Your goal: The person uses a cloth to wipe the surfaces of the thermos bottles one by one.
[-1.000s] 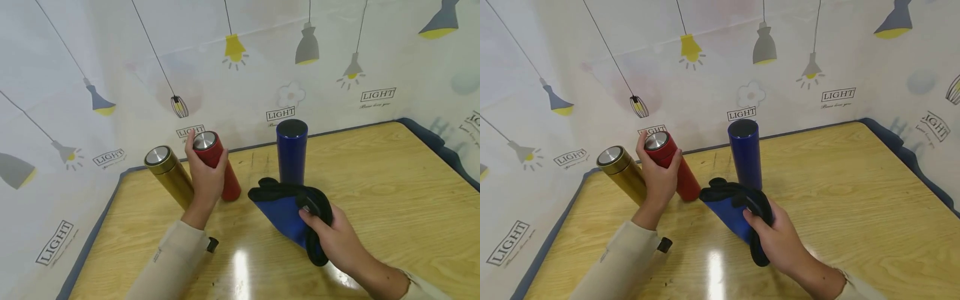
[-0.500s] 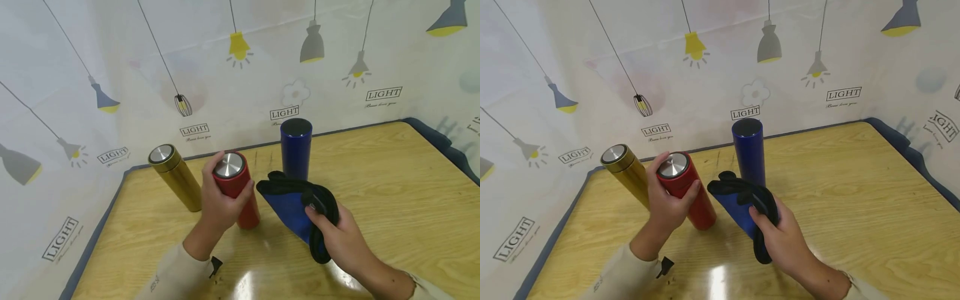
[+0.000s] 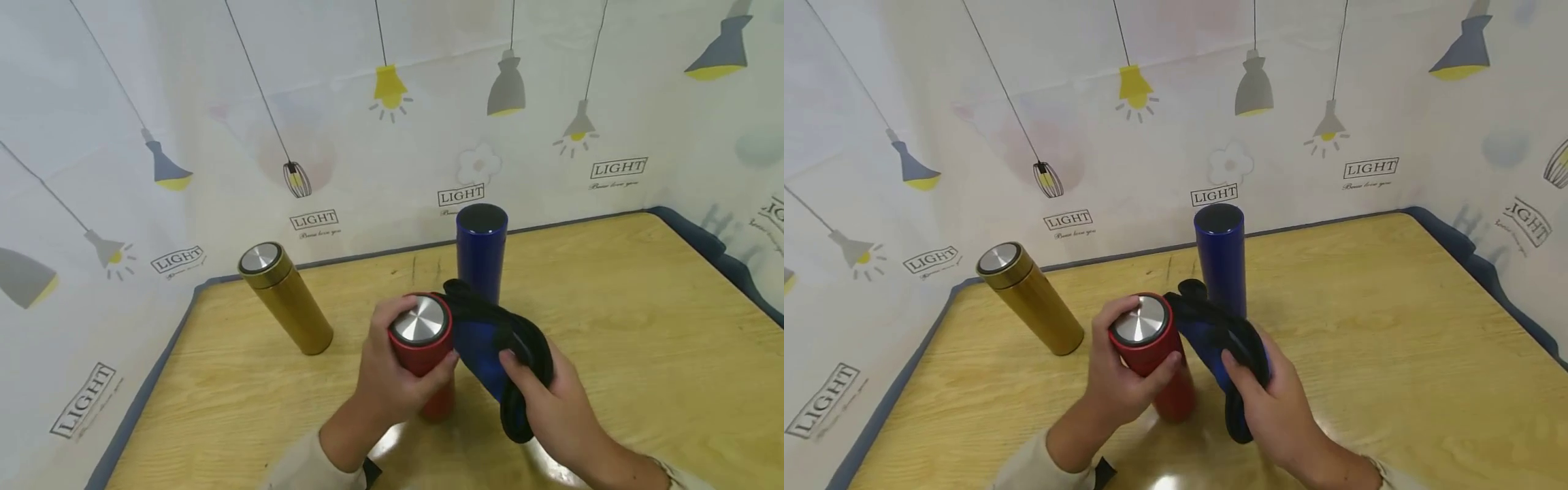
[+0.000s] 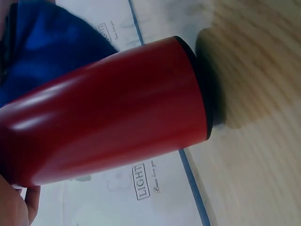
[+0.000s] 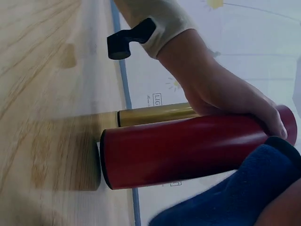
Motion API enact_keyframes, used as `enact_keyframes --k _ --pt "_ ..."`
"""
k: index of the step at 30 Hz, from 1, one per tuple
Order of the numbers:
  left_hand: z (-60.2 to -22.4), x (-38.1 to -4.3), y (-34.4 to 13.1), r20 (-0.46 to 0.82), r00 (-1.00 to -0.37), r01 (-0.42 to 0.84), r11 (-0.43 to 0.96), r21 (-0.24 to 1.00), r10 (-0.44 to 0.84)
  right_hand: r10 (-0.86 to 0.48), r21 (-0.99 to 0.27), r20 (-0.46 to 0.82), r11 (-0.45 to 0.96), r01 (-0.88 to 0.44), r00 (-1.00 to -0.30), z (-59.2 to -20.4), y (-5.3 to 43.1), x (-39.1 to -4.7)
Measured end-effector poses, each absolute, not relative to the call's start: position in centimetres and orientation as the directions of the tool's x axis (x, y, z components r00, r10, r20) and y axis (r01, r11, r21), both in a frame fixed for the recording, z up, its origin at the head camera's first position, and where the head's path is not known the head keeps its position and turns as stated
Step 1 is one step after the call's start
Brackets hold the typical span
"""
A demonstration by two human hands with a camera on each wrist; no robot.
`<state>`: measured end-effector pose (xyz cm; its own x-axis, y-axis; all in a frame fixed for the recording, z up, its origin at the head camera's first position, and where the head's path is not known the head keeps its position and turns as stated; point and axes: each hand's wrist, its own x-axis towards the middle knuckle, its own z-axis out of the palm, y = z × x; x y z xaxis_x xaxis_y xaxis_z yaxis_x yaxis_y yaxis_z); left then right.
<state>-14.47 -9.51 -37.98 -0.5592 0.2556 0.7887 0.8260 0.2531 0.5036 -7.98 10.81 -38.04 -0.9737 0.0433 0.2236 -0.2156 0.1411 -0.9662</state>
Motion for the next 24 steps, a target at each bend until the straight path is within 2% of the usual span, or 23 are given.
enact_keyframes --k 4,9,11,16,20,24 --pt "-38.4 -14.4 -9.2 0.791 -0.543 0.838 0.237 0.491 0.282 -0.023 -0.905 0.425 0.013 -0.426 -0.905 -38.1 10.0 -8.1" --pt "-38.5 -14.5 -8.9 0.792 -0.541 0.840 0.235 0.490 0.283 -0.096 -0.812 0.583 -0.095 -0.576 -0.807 -37.4 9.2 -9.1" --pt "-38.5 -14.5 -8.7 0.789 -0.546 0.837 0.232 0.496 0.281 -0.108 -0.789 0.614 -0.111 -0.604 -0.782 -37.3 9.1 -9.3" --pt "-38.5 -14.6 -8.2 0.795 -0.542 0.840 0.218 0.497 0.274 -0.127 -0.828 0.558 -0.151 -0.540 -0.820 -39.0 9.2 -8.9" --pt "-38.7 -14.7 -8.1 0.814 -0.521 0.852 0.209 0.479 0.257 -0.121 -0.808 0.582 -0.197 -0.555 -0.804 -41.0 8.6 -8.7" --pt "-39.0 -15.1 -8.3 0.838 -0.489 0.871 0.199 0.450 0.242 -0.119 -0.799 0.600 -0.138 -0.586 -0.791 -42.1 8.2 -8.8"
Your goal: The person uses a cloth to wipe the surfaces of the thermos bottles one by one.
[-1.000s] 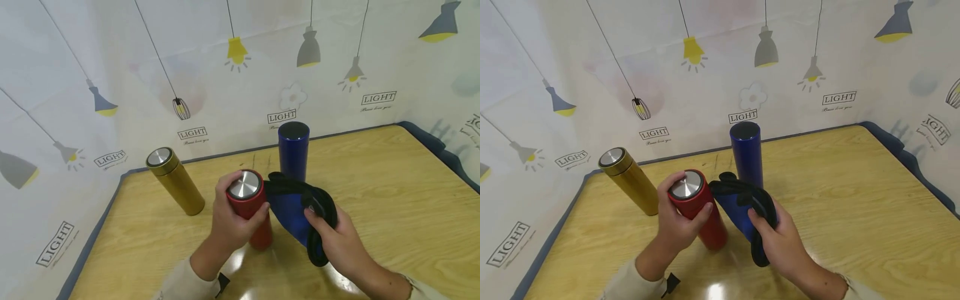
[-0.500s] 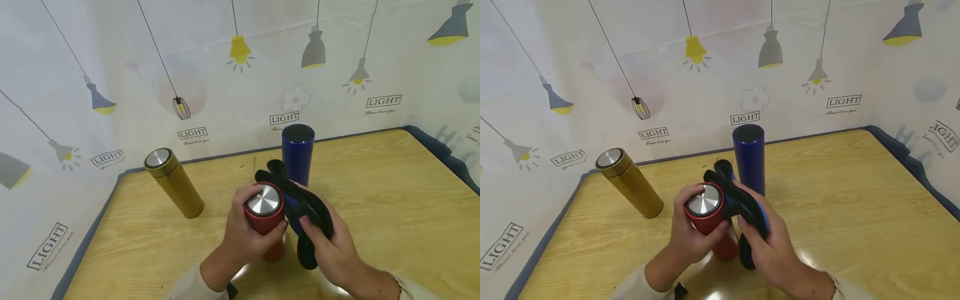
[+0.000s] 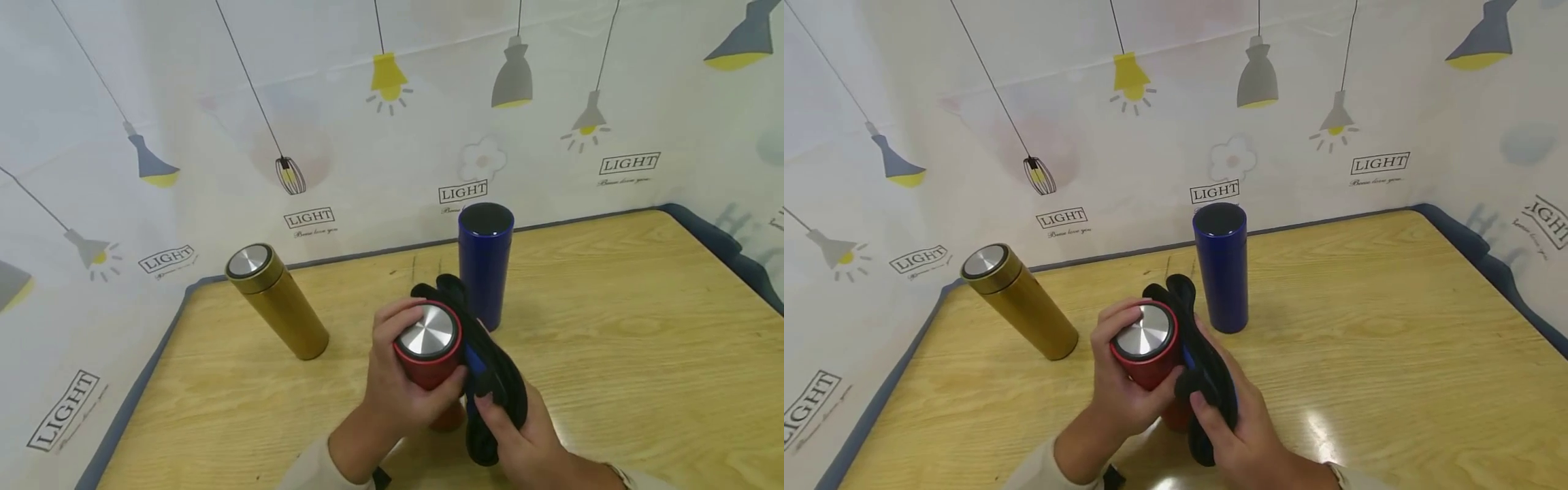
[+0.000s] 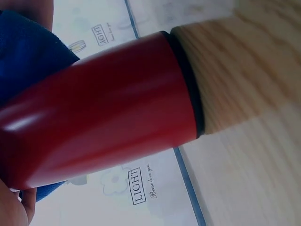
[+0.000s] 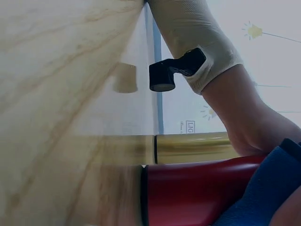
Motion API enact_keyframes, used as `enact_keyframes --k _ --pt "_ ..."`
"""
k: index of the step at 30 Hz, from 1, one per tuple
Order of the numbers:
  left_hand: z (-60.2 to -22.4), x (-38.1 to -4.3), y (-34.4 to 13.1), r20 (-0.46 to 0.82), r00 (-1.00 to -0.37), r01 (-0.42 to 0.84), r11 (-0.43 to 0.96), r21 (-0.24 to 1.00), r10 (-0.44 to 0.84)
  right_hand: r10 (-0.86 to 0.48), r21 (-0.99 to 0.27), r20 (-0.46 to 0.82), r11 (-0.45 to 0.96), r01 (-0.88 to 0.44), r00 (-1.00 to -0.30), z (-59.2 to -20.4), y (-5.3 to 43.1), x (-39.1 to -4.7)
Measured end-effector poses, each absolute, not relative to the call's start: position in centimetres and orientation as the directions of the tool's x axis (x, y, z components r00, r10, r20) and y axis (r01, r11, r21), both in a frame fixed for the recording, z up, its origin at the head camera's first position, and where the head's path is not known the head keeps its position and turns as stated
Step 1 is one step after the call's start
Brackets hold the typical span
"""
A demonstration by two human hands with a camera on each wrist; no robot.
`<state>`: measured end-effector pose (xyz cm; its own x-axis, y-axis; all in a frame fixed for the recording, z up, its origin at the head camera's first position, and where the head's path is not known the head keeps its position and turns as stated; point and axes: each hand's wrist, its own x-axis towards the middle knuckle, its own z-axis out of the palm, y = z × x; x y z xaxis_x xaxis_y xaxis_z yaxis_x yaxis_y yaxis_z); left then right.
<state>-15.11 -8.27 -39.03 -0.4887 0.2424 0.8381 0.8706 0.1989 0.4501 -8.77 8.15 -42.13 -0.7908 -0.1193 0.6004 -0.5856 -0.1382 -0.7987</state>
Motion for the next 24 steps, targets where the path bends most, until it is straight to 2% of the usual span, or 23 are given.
enact_keyframes --k 5,11,18,20,24 --pt "-39.25 -15.58 -8.49 0.864 -0.439 0.896 0.186 0.403 0.247 -0.101 -0.851 0.525 -0.055 -0.522 -0.845 -42.35 7.95 -8.35" --pt "-39.42 -15.69 -8.49 0.880 -0.405 0.913 0.157 0.376 0.248 -0.092 -0.827 0.562 -0.049 -0.560 -0.822 -42.08 7.76 -8.25" --pt "-39.46 -15.70 -8.55 0.872 -0.425 0.902 0.192 0.386 0.242 -0.111 -0.653 0.756 -0.198 -0.731 -0.645 -41.48 7.77 -8.96" --pt "-39.54 -15.75 -8.63 0.879 -0.420 0.903 0.199 0.380 0.225 -0.120 -0.668 0.743 -0.207 -0.715 -0.659 -41.68 7.61 -8.89" --pt "-39.59 -15.94 -8.78 0.893 -0.410 0.905 0.203 0.374 0.186 -0.132 -0.774 0.633 -0.109 -0.624 -0.762 -41.99 7.38 -8.43"
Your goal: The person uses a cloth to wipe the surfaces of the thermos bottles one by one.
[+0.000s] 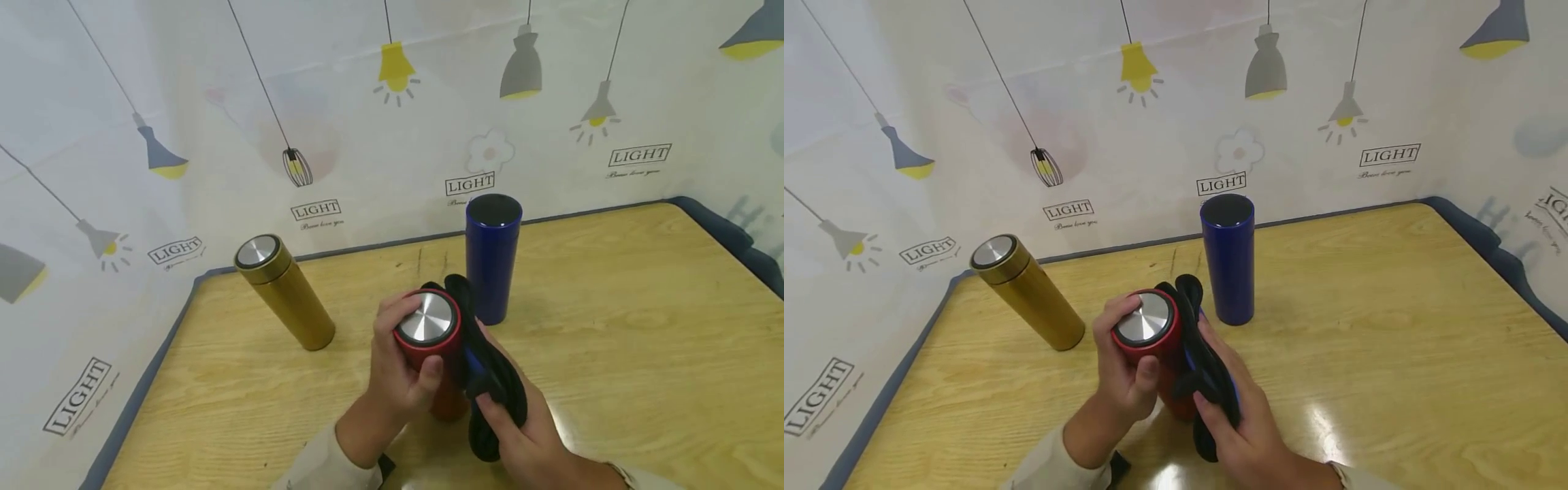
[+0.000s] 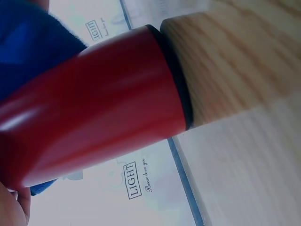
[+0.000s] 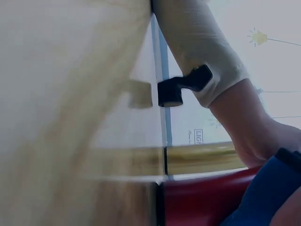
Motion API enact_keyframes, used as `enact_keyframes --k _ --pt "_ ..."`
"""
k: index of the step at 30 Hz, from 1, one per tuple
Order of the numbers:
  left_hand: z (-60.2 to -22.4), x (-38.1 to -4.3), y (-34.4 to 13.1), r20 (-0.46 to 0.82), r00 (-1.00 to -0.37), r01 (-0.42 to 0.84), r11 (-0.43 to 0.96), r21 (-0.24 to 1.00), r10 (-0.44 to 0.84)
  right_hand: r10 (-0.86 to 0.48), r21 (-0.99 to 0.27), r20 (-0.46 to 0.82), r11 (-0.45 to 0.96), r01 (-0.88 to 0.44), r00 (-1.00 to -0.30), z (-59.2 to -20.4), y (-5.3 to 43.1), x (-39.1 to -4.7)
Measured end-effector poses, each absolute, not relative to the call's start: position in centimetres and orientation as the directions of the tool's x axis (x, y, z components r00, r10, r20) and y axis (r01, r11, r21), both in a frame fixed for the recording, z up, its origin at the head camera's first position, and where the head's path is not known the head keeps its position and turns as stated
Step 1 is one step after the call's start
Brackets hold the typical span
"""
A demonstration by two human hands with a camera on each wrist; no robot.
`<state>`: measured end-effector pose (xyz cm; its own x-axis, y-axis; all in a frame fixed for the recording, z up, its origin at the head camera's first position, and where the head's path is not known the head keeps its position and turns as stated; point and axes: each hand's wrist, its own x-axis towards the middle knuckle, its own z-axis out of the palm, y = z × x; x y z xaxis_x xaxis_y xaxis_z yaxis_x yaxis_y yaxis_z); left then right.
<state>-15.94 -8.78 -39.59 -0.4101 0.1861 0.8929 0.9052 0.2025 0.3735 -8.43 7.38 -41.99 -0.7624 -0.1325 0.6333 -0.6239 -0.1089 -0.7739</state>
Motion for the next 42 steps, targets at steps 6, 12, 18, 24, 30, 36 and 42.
enact_keyframes --k 6,12,18,24,30,36,42 --pt "-39.6 -16.0 -9.0 0.876 -0.440 0.894 0.192 0.406 0.197 -0.104 -0.842 0.540 -0.053 -0.538 -0.835 -41.8 7.3 -8.2" --pt "-39.6 -15.7 -9.1 0.856 -0.463 0.884 0.189 0.428 0.230 -0.122 -0.854 0.521 -0.090 -0.513 -0.845 -41.2 7.5 -8.1" --pt "-39.5 -15.9 -8.9 0.871 -0.445 0.891 0.200 0.407 0.210 -0.171 -0.913 0.403 -0.002 -0.408 -0.899 -40.9 7.6 -8.1" --pt "-39.7 -15.8 -8.9 0.872 -0.440 0.893 0.202 0.402 0.213 -0.168 -0.957 0.269 0.067 -0.283 -0.948 -41.0 7.6 -7.9" --pt "-39.6 -15.8 -8.8 0.868 -0.442 0.893 0.200 0.402 0.226 -0.187 -0.961 0.265 0.034 -0.275 -0.946 -41.0 7.4 -8.2" --pt "-39.6 -15.7 -8.8 0.862 -0.451 0.889 0.204 0.410 0.231 -0.191 -0.966 0.240 0.050 -0.254 -0.952 -41.0 7.4 -8.3" --pt "-39.5 -15.7 -8.8 0.864 -0.448 0.891 0.196 0.410 0.230 -0.202 -0.977 0.193 0.050 -0.207 -0.960 -41.0 7.7 -8.2"
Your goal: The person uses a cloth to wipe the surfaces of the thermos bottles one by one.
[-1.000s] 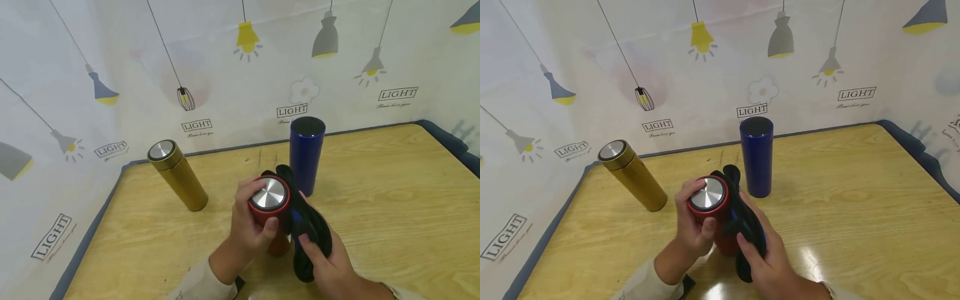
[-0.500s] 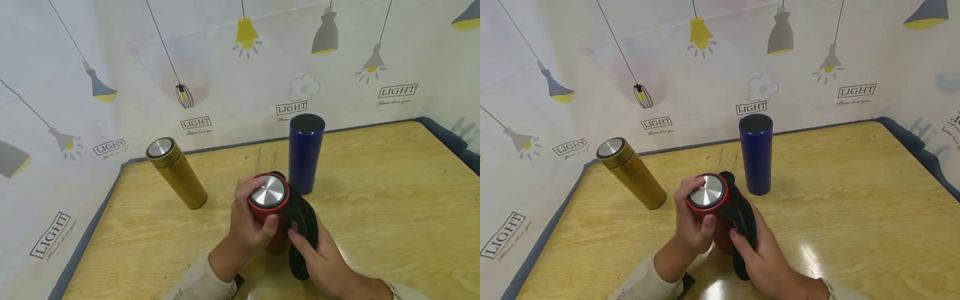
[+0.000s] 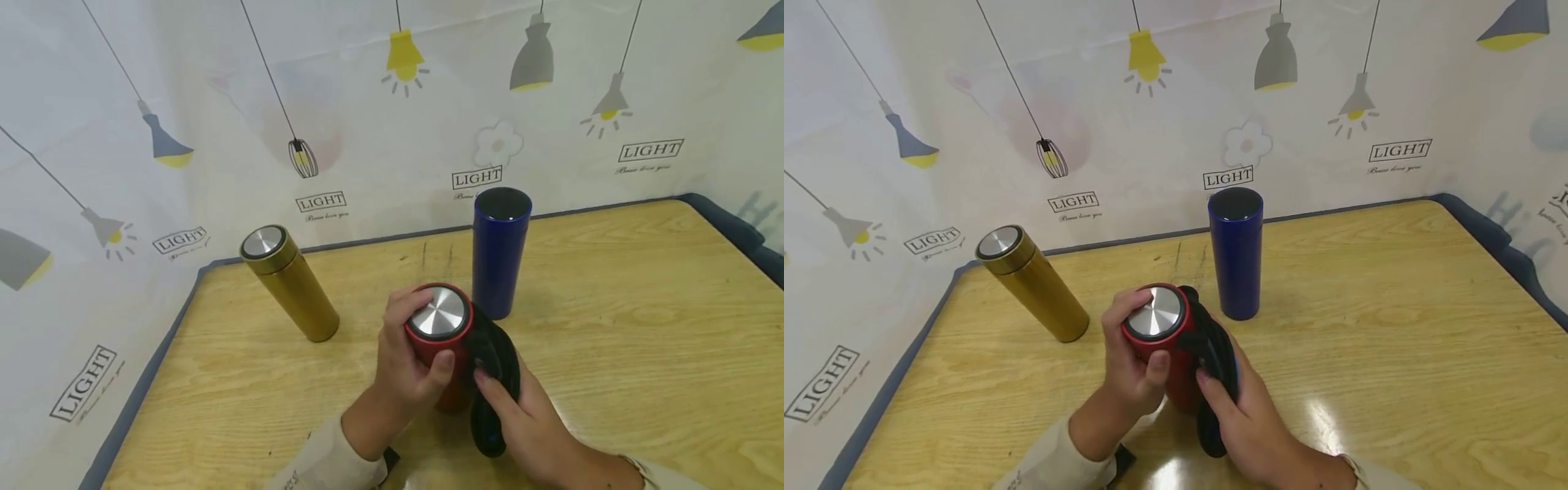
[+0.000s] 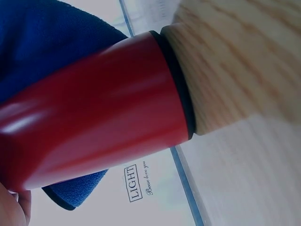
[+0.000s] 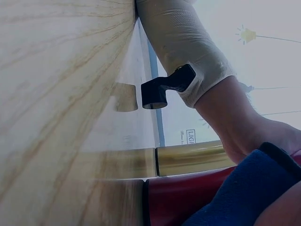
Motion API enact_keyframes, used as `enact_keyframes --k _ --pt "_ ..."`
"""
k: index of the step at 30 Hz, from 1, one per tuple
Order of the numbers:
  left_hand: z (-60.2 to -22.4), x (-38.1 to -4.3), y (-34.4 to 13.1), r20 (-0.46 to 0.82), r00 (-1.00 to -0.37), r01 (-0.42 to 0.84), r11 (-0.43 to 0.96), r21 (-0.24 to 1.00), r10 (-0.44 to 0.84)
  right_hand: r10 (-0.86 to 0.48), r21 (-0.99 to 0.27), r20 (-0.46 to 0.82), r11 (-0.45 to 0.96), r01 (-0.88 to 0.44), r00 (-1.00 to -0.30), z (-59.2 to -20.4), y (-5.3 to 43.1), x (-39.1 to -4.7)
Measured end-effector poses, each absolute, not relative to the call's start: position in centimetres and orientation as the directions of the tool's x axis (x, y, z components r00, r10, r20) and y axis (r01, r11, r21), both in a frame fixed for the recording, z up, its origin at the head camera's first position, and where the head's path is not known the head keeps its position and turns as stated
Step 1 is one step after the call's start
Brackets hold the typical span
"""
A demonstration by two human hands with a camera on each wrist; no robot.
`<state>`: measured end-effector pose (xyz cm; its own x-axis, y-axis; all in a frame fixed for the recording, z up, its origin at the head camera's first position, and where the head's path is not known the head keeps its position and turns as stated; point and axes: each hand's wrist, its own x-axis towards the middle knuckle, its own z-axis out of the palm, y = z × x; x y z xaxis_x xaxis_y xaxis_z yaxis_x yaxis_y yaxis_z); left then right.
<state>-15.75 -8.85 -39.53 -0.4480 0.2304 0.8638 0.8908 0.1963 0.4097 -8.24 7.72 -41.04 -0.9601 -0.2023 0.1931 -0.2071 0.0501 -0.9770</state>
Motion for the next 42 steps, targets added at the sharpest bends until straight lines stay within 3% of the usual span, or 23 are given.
enact_keyframes --k 10,18,27,33,42 --pt "-39.56 -15.75 -8.85 0.861 -0.455 0.887 0.197 0.417 0.229 -0.208 -0.948 0.318 -0.067 -0.310 -0.925 -40.73 7.91 -8.03" --pt "-39.72 -15.75 -8.83 0.862 -0.454 0.888 0.192 0.417 0.226 -0.230 -0.979 0.194 0.021 -0.204 -0.954 -40.66 8.10 -8.24" --pt "-39.56 -15.80 -8.80 0.865 -0.448 0.892 0.181 0.414 0.228 -0.184 -0.951 0.302 0.003 -0.308 -0.935 -40.72 8.09 -8.00" --pt "-39.57 -15.71 -8.86 0.850 -0.470 0.881 0.189 0.434 0.238 -0.208 -0.955 0.298 -0.067 -0.290 -0.932 -40.47 8.27 -8.05" --pt "-39.68 -15.81 -8.70 0.870 -0.444 0.894 0.179 0.411 0.216 -0.246 -0.961 0.274 -0.037 -0.274 -0.930 -40.29 8.16 -8.17"
